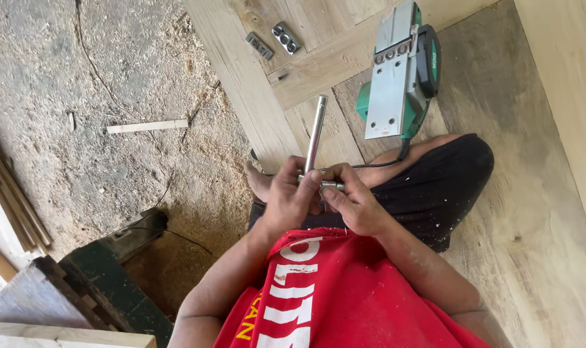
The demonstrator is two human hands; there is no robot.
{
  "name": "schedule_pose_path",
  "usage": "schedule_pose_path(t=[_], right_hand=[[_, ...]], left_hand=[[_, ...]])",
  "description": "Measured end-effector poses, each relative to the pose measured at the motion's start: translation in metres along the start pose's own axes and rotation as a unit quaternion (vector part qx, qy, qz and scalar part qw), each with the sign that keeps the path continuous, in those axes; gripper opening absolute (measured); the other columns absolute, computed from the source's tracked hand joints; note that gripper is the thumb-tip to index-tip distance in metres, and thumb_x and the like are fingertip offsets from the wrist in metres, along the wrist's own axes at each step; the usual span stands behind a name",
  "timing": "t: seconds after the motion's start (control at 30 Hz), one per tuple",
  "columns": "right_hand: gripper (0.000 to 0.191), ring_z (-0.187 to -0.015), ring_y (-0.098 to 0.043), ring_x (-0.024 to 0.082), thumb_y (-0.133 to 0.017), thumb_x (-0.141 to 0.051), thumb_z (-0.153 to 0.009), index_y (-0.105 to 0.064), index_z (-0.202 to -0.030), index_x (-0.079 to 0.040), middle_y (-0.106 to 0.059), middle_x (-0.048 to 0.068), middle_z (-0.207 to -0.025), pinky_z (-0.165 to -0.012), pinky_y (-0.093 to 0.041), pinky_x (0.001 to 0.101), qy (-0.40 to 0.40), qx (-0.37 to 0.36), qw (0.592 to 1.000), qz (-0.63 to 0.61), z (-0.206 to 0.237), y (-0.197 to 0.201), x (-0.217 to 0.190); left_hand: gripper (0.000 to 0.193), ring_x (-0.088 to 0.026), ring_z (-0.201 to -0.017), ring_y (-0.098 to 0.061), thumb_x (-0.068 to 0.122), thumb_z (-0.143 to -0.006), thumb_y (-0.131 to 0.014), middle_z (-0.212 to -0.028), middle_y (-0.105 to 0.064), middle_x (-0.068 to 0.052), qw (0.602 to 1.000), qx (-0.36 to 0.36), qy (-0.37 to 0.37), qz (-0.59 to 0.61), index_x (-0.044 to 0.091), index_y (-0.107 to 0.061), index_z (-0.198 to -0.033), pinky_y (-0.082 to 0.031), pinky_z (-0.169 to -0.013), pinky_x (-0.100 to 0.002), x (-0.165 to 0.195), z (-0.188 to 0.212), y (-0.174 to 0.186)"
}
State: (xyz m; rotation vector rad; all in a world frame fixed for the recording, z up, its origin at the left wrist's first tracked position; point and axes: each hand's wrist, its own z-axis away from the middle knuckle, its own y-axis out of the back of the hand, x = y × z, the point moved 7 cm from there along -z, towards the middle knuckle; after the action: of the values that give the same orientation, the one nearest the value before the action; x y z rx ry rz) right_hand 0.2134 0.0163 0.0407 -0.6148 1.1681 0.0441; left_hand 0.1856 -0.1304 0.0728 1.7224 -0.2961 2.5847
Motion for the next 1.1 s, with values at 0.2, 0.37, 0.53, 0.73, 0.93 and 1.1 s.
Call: schedule_pose_path(t=[0.2, 0.37, 0.53, 0.73, 0.93, 1.1], right_hand=[[0.022, -0.085, -0.062, 0.012, -0.051, -0.009, -0.108, -0.04, -0.124, -0.002, -0.062, 0.007, -0.1, -0.075, -0.056, 0.0277, 0.072, 0.042, 0.988, 0.132, 0.024, -0.02, -0.021], [0.022, -0.083, -0.07, 0.013, -0.051, -0.007, -0.107, -0.041, -0.125, 0.002, -0.069, 0.011, -0.095, -0.073, -0.058, 0.0271, 0.129, 0.067, 0.96, 0.239, 0.04, -0.041, -0.043], [0.024, -0.081, -0.068, 0.018, -0.067, -0.007, -0.1, -0.054, -0.116, 0.005, -0.075, 0.022, -0.098, -0.064, -0.057, 0.0321, 0.047, 0.103, 0.98, 0.162, 0.035, -0.036, -0.035], [0.024, -0.077, -0.075, 0.029, -0.06, -0.013, -0.105, -0.049, -0.12, 0.001, -0.074, 0.015, -0.088, -0.063, -0.057, 0.0355, 0.113, 0.132, 0.919, 0.355, 0.034, -0.039, -0.045], [0.039, -0.088, -0.074, 0.028, -0.057, -0.018, -0.102, -0.039, -0.129, 0.003, -0.07, 0.016, -0.102, -0.074, -0.059, 0.0406, 0.118, 0.118, 0.936, 0.311, 0.048, -0.04, -0.058], [0.059, -0.096, -0.068, 0.022, -0.051, -0.053, -0.109, -0.035, -0.136, -0.003, -0.063, 0.012, -0.111, -0.089, -0.06, 0.0408, 0.174, 0.066, 0.982, -0.018, 0.048, 0.001, -0.089]], left_hand=[[0.035, -0.009, -0.068, -0.059, 0.021, -0.113, -0.05, -0.083, -0.063, -0.007, 0.981, 0.016, -0.144, -0.127, -0.003, -0.05, -0.138, -0.049, -0.056, -0.024, 0.028, 0.037, -0.025], [0.038, -0.01, -0.076, -0.065, 0.023, -0.112, -0.049, -0.089, -0.067, -0.01, 0.978, -0.004, -0.115, -0.172, -0.002, -0.054, -0.14, -0.053, -0.065, -0.027, 0.026, 0.045, -0.017], [0.039, -0.009, -0.086, -0.07, 0.027, -0.108, -0.056, -0.099, -0.072, -0.007, 0.994, -0.1, 0.015, 0.042, -0.003, -0.055, -0.134, -0.06, -0.074, -0.026, 0.003, 0.042, -0.021], [0.035, -0.005, -0.056, -0.055, 0.034, -0.111, -0.051, -0.076, -0.06, -0.003, 0.999, 0.024, 0.012, 0.022, 0.001, -0.06, -0.116, -0.046, -0.046, -0.02, -0.011, 0.045, -0.016], [0.031, -0.01, -0.05, -0.058, 0.03, -0.109, -0.045, -0.082, -0.064, -0.004, 0.991, -0.065, 0.049, 0.109, 0.004, -0.05, -0.125, -0.047, -0.042, -0.026, -0.012, 0.045, -0.026], [0.033, -0.011, -0.04, -0.051, 0.03, -0.111, -0.044, -0.065, -0.059, -0.007, 0.974, -0.081, 0.107, 0.185, 0.001, -0.052, -0.123, -0.041, -0.037, -0.024, -0.008, 0.043, -0.028]])
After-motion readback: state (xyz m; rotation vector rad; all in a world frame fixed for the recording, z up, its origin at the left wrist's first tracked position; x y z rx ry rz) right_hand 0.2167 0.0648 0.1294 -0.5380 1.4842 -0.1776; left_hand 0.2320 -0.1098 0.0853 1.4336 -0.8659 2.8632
